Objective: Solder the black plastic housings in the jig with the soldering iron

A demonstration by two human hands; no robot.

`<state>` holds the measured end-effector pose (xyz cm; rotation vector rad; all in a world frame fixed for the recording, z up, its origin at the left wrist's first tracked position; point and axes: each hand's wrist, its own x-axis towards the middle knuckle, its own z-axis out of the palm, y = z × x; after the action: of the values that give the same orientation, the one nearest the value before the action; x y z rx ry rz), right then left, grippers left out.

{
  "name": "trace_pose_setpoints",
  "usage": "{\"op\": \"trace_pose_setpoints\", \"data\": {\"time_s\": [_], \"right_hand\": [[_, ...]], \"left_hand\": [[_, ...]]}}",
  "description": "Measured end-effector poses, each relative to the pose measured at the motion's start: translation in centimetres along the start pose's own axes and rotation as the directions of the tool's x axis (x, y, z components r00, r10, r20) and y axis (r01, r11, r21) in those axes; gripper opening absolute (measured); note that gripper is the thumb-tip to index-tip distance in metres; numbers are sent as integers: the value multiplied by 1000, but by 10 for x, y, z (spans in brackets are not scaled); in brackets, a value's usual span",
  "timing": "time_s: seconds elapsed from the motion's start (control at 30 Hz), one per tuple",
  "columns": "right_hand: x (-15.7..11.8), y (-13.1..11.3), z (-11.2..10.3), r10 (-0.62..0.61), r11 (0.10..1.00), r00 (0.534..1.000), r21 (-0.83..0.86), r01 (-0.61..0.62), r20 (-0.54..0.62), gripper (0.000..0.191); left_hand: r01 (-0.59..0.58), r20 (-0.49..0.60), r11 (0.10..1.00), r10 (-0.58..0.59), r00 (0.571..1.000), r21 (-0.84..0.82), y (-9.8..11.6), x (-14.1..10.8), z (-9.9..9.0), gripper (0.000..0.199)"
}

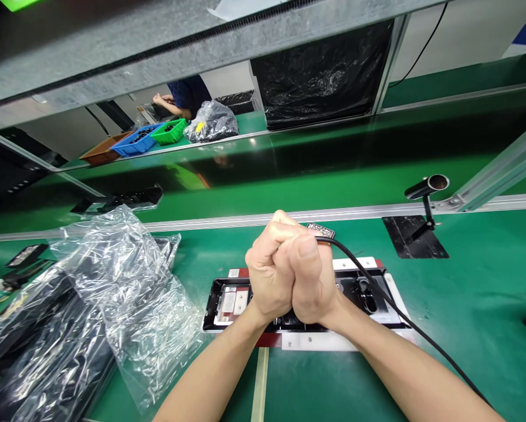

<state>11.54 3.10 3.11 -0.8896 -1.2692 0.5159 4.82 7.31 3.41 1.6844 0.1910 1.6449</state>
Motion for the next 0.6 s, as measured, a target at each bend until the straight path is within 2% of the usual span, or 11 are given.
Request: {"op": "trace_pose_setpoints", "data": {"time_s": [0.6], "right_hand": [[-4, 5, -2, 25, 1000, 999, -4, -25, -32, 56]], "left_hand": [[21, -12, 1000, -21, 1000, 20, -4, -3, 1, 26]]}}
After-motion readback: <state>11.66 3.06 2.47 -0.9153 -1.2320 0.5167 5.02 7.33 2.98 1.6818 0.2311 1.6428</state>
